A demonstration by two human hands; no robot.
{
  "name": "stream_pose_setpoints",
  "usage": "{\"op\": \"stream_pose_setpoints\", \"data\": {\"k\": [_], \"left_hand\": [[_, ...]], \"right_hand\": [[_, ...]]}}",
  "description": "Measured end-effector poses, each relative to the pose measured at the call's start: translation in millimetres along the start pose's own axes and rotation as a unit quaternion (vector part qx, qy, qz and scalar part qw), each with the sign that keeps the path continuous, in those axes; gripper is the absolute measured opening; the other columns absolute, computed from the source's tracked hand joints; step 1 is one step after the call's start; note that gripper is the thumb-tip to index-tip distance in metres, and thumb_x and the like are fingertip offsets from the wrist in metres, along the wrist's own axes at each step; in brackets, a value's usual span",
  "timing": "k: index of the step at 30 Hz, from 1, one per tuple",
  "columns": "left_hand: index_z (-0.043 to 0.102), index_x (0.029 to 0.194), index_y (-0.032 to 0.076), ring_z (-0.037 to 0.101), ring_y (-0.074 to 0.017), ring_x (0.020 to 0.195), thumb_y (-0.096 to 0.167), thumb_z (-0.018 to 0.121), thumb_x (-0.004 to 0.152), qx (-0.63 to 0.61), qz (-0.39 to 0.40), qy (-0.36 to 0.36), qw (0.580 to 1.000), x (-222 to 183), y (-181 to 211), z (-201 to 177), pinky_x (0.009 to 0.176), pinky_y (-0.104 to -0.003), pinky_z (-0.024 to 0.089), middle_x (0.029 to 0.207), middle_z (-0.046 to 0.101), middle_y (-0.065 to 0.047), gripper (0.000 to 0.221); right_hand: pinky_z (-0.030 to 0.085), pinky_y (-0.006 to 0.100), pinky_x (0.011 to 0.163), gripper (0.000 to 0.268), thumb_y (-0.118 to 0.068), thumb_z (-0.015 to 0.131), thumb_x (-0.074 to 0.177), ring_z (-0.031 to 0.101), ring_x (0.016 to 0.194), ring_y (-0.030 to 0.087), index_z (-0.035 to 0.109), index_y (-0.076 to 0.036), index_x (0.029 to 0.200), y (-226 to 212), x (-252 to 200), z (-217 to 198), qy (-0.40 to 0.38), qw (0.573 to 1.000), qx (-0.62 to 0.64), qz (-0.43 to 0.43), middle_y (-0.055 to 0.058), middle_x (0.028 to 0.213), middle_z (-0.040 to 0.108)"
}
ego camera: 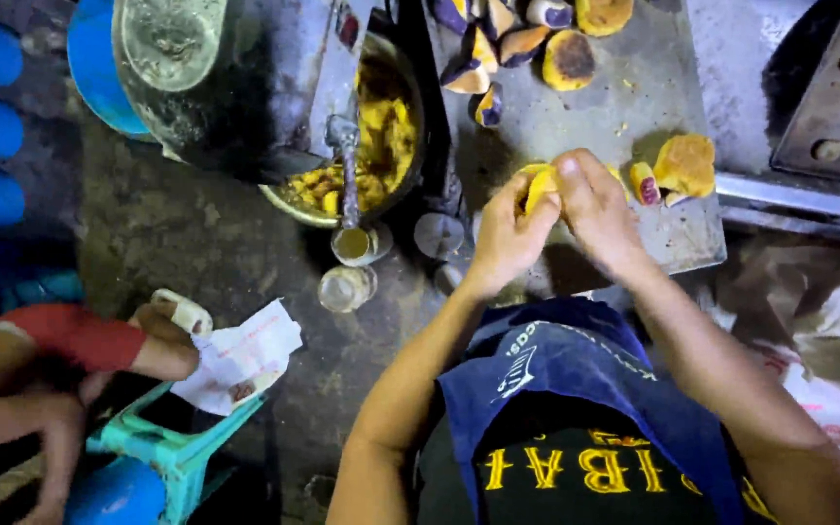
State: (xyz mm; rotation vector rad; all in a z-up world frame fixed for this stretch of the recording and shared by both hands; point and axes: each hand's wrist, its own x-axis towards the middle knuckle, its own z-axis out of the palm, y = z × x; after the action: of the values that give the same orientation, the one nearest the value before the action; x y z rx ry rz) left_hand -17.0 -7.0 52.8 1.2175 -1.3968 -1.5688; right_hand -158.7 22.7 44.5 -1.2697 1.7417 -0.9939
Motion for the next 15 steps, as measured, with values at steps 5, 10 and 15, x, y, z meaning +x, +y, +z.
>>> {"op": "stream_pose_setpoints", "data": {"k": [5,10,15], "left_hand": [[0.067,0.099,0.006,0.056,-0.0131,0.057,0.017,0.060,0.093,-0.190,-0.044,-0.013,0.981,-2,-23,-10,0.045,-0.026,0.046,0.076,0.050,-0.004,0.014],[0.069,0.113,0.005,0.067,-0.0183,0.064,0.020,0.068,0.093,-0.184,-0.038,-0.036,0.982,14,-57,-40,0.043,-0.024,0.048,0.080,0.064,-0.012,0.025],[0.062,0.132,0.008,0.066,-0.0137,0.069,0.022,0.073,0.094,-0.163,-0.017,-0.086,0.983,4,-41,-26,0.051,-0.025,0.058,0.089,0.065,-0.006,0.042]], "right_hand": [[0.025,0.018,0.031,0.039,-0.039,0.036,0.112,0.036,0.036,0.010,0.057,-0.006,0.108,16,12,6,-0.049,0.937,0.316,0.138,0.004,0.054,0.039],[0.036,0.023,0.045,0.052,-0.036,0.079,0.096,0.050,0.056,0.016,0.047,-0.002,0.120,20,18,-7,-0.045,0.994,0.093,0.023,0.009,0.072,0.053],[0.048,0.042,0.074,0.055,-0.054,0.058,0.098,0.062,0.084,0.034,0.063,-0.004,0.122,19,11,-5,-0.057,0.983,-0.044,-0.168,0.018,0.091,0.064]]}}
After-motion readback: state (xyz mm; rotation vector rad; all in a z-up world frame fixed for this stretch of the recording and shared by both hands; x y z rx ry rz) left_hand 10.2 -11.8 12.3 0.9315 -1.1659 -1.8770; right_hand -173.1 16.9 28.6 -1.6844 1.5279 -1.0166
